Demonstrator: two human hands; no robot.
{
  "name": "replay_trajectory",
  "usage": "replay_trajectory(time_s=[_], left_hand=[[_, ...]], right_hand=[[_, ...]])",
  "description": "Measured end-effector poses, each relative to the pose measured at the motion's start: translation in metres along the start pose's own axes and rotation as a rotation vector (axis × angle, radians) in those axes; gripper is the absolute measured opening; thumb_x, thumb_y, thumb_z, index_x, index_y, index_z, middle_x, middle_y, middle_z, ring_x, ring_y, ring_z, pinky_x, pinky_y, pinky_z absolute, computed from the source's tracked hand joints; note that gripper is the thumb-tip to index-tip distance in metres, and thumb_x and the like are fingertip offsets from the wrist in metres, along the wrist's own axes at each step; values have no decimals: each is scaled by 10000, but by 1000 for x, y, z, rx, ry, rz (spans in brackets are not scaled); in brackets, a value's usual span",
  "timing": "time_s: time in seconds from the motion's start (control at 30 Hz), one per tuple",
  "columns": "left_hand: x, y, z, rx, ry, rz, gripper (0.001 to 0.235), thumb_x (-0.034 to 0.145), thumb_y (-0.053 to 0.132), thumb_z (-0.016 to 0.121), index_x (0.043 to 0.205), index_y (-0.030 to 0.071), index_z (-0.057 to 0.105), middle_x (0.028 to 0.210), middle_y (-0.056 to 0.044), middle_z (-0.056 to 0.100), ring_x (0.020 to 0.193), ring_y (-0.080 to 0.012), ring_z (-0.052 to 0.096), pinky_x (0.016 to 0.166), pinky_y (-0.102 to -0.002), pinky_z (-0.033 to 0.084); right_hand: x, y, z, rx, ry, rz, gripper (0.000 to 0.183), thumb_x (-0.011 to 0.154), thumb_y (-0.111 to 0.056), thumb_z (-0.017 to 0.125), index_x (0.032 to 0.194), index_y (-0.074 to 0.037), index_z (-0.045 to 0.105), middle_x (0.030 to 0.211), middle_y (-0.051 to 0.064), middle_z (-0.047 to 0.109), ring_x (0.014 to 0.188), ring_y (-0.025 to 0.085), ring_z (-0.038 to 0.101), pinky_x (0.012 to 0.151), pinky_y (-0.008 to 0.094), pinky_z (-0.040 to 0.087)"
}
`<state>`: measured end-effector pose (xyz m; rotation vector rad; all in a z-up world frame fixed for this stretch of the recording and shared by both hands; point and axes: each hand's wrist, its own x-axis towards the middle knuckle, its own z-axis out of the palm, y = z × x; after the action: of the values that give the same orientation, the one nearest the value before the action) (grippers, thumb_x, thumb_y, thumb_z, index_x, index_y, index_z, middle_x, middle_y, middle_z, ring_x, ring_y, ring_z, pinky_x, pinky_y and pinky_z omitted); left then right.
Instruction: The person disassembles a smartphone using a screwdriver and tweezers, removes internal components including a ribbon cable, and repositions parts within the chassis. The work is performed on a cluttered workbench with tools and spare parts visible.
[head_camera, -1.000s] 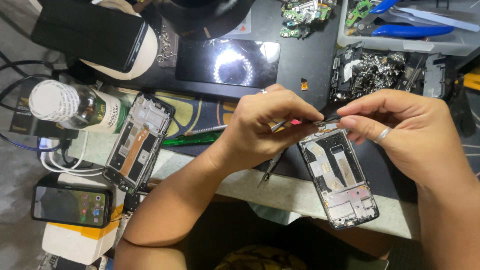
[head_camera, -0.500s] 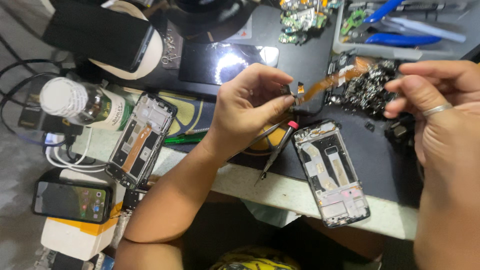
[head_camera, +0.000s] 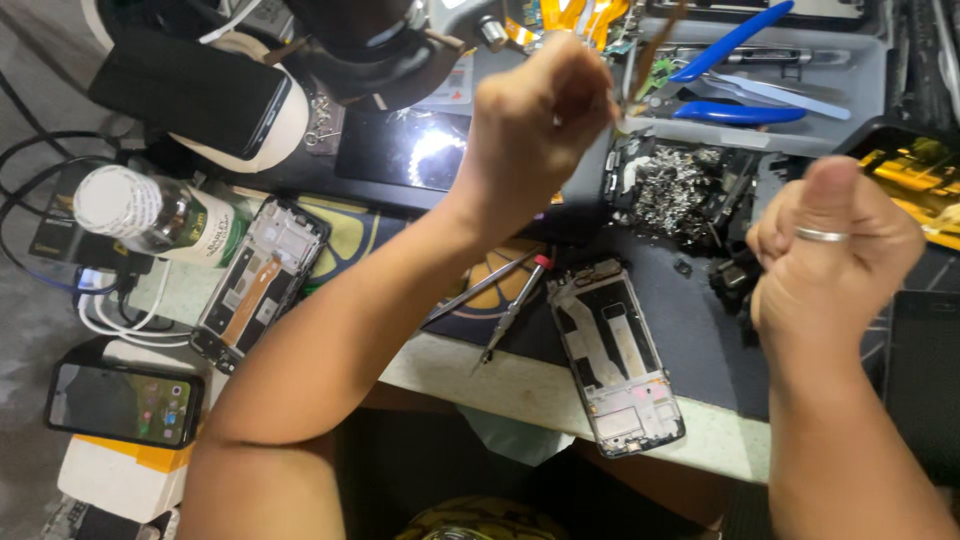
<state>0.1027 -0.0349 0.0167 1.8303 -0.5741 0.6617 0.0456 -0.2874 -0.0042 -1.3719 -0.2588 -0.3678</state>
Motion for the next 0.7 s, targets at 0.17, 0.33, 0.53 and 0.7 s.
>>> replay_trajectory(time_s=[0.17,0.33,0.53,0.7], left_hand=[[28,-19,18,197,114,158,262,862,-27,806,980,54,586,801,-85,671,728,-218,719,679,-322,556],[24,-34,27,256,131,147,289,831,-1,823,960,71,575,850,-86,705,787,-257,746,695,-352,574],[23,-44,13,615,79,95,130,850,41,728,938,39,633,838,-200,681,736,-394,682,637,-470,533],[8,-14,-5,650,-125,225,156,860,-41,582,1012,-35,614,992,-229,668,765,-365,703,657,-427,578]], right_hand=[[3,-3,6,-119,-11,14,561,1198,-239,710,713,-38,515,630,12,483,532,66,425,509,228,339],[-2,-6,6,-203,-35,19,544,1174,-210,724,697,-47,520,625,9,517,506,56,447,473,209,328],[-4,-8,16,-265,-45,17,493,1136,-211,724,712,-67,518,609,-2,522,493,52,454,472,204,334],[-4,-9,21,-279,-60,26,454,1127,-202,725,740,-75,525,620,0,533,497,53,471,482,202,353]])
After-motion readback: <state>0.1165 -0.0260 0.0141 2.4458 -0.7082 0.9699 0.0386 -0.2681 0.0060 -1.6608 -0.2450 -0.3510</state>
